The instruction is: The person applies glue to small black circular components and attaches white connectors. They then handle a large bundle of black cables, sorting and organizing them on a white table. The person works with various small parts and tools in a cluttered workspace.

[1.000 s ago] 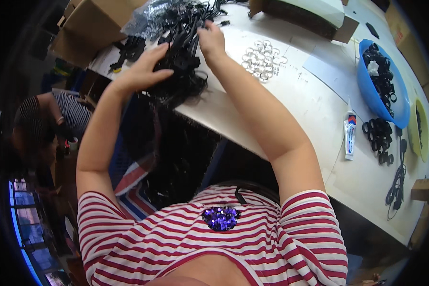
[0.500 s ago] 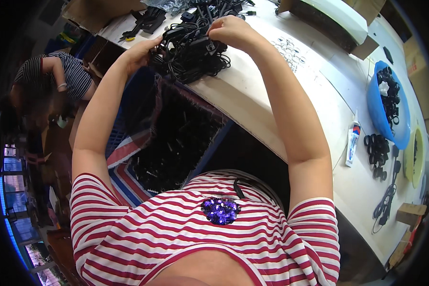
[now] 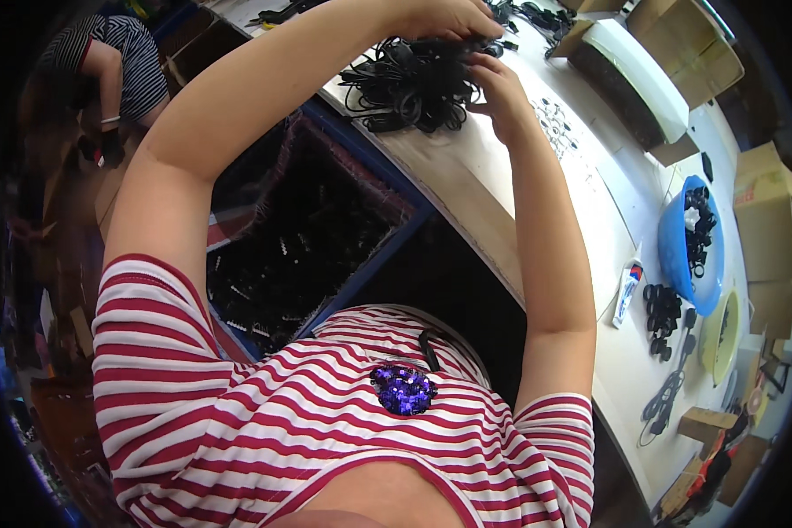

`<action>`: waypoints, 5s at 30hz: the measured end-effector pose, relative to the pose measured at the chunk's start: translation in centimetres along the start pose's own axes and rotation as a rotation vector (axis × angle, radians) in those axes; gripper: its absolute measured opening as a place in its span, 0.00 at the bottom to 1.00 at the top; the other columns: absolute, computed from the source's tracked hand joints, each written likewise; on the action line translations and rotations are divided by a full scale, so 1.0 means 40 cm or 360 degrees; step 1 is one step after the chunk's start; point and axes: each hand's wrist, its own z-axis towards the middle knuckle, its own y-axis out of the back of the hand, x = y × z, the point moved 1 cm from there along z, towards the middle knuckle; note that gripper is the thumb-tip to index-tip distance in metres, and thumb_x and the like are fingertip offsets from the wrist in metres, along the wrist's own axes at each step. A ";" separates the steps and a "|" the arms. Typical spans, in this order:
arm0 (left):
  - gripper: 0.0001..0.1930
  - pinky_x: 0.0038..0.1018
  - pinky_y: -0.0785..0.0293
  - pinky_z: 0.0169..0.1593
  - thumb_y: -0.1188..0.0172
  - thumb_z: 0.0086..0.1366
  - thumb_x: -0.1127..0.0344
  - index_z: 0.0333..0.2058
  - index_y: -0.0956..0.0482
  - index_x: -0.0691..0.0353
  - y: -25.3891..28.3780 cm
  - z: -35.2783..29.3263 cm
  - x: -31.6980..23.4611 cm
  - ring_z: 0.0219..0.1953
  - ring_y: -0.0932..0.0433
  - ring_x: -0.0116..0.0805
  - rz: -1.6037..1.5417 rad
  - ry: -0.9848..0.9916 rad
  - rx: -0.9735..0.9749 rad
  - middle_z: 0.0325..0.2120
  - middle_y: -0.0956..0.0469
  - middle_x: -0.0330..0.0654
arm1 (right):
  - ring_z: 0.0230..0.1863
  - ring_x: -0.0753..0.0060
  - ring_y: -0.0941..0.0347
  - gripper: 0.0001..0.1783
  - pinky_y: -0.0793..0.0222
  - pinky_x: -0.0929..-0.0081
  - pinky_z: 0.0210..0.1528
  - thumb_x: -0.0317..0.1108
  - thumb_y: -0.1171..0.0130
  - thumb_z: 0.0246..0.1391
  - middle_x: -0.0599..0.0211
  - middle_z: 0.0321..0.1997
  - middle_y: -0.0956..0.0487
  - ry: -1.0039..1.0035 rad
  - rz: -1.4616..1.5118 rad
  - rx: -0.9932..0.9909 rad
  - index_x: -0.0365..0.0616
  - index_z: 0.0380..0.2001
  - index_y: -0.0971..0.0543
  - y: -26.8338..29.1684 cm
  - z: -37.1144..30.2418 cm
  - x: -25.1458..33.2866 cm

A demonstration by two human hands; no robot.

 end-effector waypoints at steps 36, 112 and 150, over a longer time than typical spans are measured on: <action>0.23 0.20 0.38 0.39 0.49 0.59 0.45 0.42 0.25 0.58 0.290 -0.063 0.267 0.31 0.34 0.19 0.0276 0.0395 0.0133 0.24 0.30 0.28 | 0.54 0.59 0.37 0.17 0.40 0.68 0.55 0.42 0.47 0.52 0.60 0.46 0.26 0.1329 -0.1579 0.0310 0.42 0.40 0.24 -0.163 -0.022 0.124; 0.10 0.13 0.39 0.24 0.41 0.56 0.64 0.36 0.23 0.61 0.237 -0.157 0.315 0.21 0.31 0.16 -0.0604 0.0164 -0.0853 0.24 0.24 0.32 | 0.13 0.87 0.45 0.06 0.48 0.86 0.15 0.32 0.47 0.54 0.73 0.21 0.32 0.0935 0.0628 -0.0581 0.41 0.29 0.27 0.136 -0.011 0.346; 0.18 0.19 0.36 0.42 0.44 0.57 0.68 0.46 0.31 0.63 0.228 -0.237 0.391 0.36 0.31 0.19 -0.0010 0.0289 -0.0100 0.35 0.26 0.37 | 0.46 0.55 0.30 0.25 0.35 0.65 0.48 0.52 0.53 0.52 0.56 0.47 0.27 0.0714 -0.1552 0.0274 0.47 0.45 0.26 -0.082 -0.008 0.100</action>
